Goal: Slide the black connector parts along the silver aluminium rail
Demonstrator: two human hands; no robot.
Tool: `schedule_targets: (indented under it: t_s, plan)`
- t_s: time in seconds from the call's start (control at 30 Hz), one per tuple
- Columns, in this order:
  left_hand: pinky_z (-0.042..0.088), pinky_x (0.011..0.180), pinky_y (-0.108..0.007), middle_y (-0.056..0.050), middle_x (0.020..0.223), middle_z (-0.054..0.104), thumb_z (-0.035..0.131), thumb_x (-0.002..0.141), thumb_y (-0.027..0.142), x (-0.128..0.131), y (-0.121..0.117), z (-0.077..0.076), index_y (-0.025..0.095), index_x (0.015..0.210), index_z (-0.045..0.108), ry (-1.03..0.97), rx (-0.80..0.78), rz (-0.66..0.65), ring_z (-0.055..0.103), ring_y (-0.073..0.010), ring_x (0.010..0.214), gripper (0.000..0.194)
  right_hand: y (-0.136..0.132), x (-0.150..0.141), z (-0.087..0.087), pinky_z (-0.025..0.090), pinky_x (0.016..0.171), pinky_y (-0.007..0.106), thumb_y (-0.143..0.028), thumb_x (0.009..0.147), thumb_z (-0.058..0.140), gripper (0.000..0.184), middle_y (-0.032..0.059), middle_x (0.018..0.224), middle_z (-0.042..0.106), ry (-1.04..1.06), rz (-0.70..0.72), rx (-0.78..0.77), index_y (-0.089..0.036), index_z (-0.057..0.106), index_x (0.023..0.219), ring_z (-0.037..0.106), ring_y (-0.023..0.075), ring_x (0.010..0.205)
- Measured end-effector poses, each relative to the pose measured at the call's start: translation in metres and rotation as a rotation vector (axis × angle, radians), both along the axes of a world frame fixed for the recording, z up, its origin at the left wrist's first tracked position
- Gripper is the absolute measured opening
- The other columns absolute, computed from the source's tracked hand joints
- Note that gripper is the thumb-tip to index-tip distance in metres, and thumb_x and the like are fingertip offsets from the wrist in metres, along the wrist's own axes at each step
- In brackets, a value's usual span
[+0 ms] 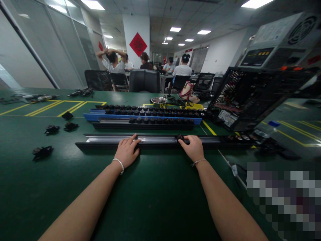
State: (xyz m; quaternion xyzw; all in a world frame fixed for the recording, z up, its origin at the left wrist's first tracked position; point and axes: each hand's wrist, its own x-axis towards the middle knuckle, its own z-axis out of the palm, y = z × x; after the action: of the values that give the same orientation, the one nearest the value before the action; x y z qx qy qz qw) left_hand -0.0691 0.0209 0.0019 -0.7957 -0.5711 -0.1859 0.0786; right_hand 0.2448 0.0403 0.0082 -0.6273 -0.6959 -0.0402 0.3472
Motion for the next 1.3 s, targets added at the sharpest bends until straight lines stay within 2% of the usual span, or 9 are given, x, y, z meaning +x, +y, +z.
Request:
schedule_targets:
  t_s: [0.43, 0.6, 0.9, 1.3]
  plan:
    - [0.036, 0.098, -0.044, -0.006, 0.14, 0.044, 0.047, 0.081, 0.028, 0.0, 0.0, 0.0, 0.025, 0.119, 0.055, 0.018, 0.014, -0.005, 0.051, -0.0253, 0.113, 0.039, -0.001, -0.002, 0.002, 0.041, 0.084, 0.039, -0.043, 0.081, 0.054, 0.027, 0.0083, 0.089, 0.069, -0.005, 0.026, -0.001, -0.018, 0.067, 0.081, 0.059, 0.0237, 0.088]
    - [0.036, 0.099, -0.043, -0.006, 0.14, 0.044, 0.047, 0.081, 0.028, -0.001, 0.0, 0.0, 0.025, 0.119, 0.055, 0.027, 0.019, -0.002, 0.051, -0.0246, 0.114, 0.038, -0.001, -0.004, -0.001, 0.042, 0.085, 0.038, -0.04, 0.081, 0.056, 0.027, 0.0081, 0.092, 0.07, -0.032, 0.073, 0.031, -0.018, 0.07, 0.087, 0.061, 0.0226, 0.089]
    - [0.035, 0.099, -0.043, -0.006, 0.14, 0.044, 0.048, 0.081, 0.028, 0.001, 0.0, 0.001, 0.024, 0.119, 0.055, 0.029, -0.001, 0.007, 0.051, -0.0251, 0.114, 0.039, -0.001, -0.005, -0.002, 0.043, 0.085, 0.036, -0.036, 0.084, 0.053, 0.025, 0.0047, 0.09, 0.072, -0.096, 0.159, 0.079, -0.02, 0.072, 0.086, 0.063, 0.0199, 0.086]
    - [0.035, 0.099, -0.044, -0.006, 0.14, 0.044, 0.048, 0.081, 0.029, 0.0, 0.0, 0.001, 0.024, 0.119, 0.055, 0.016, -0.007, 0.006, 0.05, -0.0254, 0.115, 0.039, -0.005, -0.011, 0.004, 0.042, 0.087, 0.035, -0.032, 0.087, 0.046, 0.029, 0.0035, 0.093, 0.072, -0.125, 0.165, 0.025, -0.02, 0.072, 0.09, 0.062, 0.0186, 0.089]
